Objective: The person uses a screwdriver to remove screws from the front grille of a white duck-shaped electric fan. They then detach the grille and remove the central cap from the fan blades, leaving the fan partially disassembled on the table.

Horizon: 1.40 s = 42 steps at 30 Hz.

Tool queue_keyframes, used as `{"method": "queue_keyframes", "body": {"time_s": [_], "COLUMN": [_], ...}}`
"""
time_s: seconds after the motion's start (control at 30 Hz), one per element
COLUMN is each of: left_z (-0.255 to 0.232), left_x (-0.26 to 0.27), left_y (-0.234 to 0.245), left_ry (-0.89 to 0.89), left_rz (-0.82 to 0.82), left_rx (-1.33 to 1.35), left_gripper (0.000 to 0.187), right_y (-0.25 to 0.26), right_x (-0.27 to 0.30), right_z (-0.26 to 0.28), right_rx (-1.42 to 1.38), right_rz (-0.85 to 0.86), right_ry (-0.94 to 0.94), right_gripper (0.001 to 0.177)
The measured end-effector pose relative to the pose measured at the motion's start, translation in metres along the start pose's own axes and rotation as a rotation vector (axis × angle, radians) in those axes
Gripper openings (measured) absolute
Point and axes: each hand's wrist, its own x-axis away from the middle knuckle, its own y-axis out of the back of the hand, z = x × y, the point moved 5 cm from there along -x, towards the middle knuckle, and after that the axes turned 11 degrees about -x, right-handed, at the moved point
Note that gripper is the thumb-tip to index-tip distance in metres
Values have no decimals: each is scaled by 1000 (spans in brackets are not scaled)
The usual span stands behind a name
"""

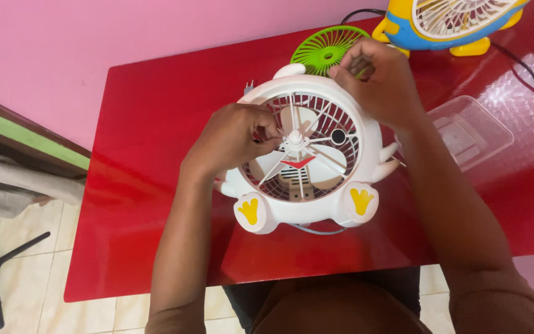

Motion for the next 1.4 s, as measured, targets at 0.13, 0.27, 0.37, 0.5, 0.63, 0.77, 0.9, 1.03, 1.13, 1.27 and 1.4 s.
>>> {"method": "queue_keyframes", "body": {"time_s": [0.13,0.27,0.37,0.5,0.63,0.77,0.9,1.03,1.13,1.27,1.4], "left_z": [1,1,-3,-7,-12,-12,-2,4,7,8,8], "left_x": [-5,-5,-6,-6,-5,-4,-5,-7,-8,-7,-7], "left_y": [-7,-9,-10,-9,-7,-8,-15,-22,-25,-29,-31], "left_ry": [23,42,26,16,3,31,199,246,313,419,456], "left_rz": [30,51,42,42,48,80,131,187,203,208,219], "left_rx": [13,1,5,-23,-48,-7,93,238,281,320,299], "left_gripper": [15,15,13,10,8,7,8,8,9,10,9], "right_y": [-11,-14,-17,-18,-19,-19,-21,-21,-21,-22,-23], "right_x": [-1,2,2,1,3,3,2,3,2,3,6], "right_z": [-5,-4,-1,0,-2,-3,-3,-4,1,5,7], "right_rx": [-59,-46,-61,-52,-72,-77,-58,-65,-47,152,206], "right_rz": [71,97,118,121,134,142,145,145,171,175,186], "right_ry": [-29,-106,-112,-93,-103,-94,-82,-100,-23,52,81], "right_gripper": [16,16,16,17,17,16,16,15,14,12,13]}}
